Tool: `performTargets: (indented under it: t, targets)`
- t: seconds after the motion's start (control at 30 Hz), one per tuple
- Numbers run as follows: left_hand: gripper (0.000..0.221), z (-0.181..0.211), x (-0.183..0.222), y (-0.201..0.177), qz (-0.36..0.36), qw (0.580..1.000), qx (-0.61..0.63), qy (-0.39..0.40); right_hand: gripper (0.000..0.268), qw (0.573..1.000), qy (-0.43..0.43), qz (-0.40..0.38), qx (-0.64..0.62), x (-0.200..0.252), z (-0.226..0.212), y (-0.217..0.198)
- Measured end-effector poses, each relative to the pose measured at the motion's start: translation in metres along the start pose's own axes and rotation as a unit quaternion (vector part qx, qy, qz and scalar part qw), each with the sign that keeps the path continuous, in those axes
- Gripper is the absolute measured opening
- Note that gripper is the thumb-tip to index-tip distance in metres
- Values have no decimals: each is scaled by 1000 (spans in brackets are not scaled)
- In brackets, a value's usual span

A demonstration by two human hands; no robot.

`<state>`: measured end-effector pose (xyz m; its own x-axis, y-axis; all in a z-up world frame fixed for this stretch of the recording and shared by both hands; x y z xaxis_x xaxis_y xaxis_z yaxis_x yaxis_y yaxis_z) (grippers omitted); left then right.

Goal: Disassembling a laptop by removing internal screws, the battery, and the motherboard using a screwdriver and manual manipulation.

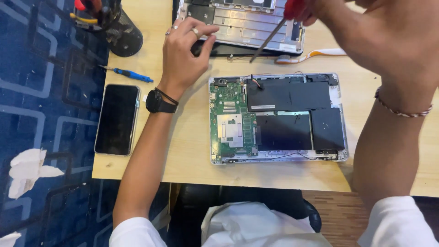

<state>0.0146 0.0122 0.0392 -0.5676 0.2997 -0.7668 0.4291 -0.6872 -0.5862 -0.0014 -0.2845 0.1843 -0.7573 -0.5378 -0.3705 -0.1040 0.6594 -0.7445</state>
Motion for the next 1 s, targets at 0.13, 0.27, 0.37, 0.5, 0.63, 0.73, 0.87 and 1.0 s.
performTargets:
  t: [0.13,0.27,0.37,0.5,0.63,0.73,0.87,1.0]
  targets:
    - [6,21,-8,-5,-8,984,179,9,22,992,54,-83,-74,-21,-39,44]
    - [12,21,-6,-10,19,983,180,0,48,994,-4,-107,-15,-33,-39,76]
    - [15,5,1,-13,44,988,145,-4,55,992,-33,-113,-55,-36,-38,93]
    - [15,-11,8,-10,65,992,105,-35,42,994,-27,-75,-72,-39,-34,97]
    - [18,-14,8,-5,61,994,88,-38,44,996,-24,-72,-52,-41,-28,100]
    - [15,-7,6,-2,61,992,99,-43,47,985,50,-130,-101,-43,-36,99]
    - [14,-6,7,4,57,993,88,-47,50,979,68,-160,-109,-39,-45,99]
    - [12,-6,7,1,56,993,95,-38,50,968,85,-215,-93,-35,-55,107]
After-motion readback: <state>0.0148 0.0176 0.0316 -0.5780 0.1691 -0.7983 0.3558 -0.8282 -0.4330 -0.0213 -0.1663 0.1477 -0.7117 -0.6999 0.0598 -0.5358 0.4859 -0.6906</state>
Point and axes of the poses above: each hand's wrist, its own x-axis away from the middle knuckle, its own y-axis out of the palm, z = x × y, the point moved 3 cm from there along -x, towards the middle knuckle, and after that the axes turned 10 degrees about y, right-handed, at the moved point
